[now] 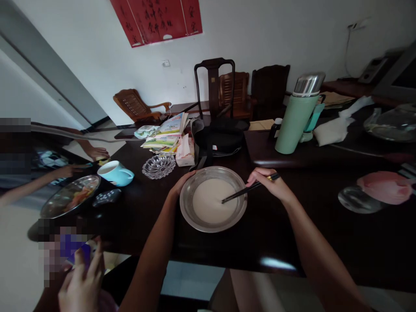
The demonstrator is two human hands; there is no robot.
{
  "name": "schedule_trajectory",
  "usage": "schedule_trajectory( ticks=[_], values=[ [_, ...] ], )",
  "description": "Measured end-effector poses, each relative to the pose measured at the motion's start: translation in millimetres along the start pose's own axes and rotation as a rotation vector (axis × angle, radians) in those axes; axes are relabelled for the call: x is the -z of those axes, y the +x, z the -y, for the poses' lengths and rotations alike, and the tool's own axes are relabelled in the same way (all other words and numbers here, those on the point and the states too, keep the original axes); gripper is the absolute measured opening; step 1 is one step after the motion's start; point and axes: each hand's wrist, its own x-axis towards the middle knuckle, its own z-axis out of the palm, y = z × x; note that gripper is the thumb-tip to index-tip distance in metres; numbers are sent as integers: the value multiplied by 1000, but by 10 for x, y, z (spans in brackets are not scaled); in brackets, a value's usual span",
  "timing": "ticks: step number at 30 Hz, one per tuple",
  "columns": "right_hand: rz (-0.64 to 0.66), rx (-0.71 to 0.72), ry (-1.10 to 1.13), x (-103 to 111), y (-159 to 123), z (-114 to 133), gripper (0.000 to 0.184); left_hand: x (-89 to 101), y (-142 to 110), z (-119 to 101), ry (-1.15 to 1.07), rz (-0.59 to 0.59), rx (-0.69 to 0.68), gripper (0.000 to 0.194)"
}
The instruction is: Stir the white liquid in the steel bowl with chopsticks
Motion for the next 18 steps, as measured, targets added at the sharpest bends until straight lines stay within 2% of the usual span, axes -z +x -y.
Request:
schedule_trajectory(
  ticks=[2, 4, 7, 11, 14, 17, 18],
  values=[
    [67, -3, 45, -37, -5, 20, 36, 87, -43, 78, -49, -78, -204, 41],
    [144, 29, 28, -109, 5, 54, 36, 137, -53, 110, -62, -113, -275, 37],
    [157, 62, -63, -169, 29, 73, 32, 143, -24, 84, -51, -81, -233, 38],
    [39, 54, -120, -72, 20, 14, 31, 105, 10, 22, 11, -63, -116, 39],
    [13, 11, -28, -8, -6, -14, 33, 87, 20, -13, 50, -127, -84, 46],
    [106, -6, 69, -70, -11, 9, 33, 42, 42, -72, 45, -228, -136, 39],
    [145, 4, 65, -108, -5, 24, 33, 12, 52, -100, 32, -293, -143, 37]
  ],
)
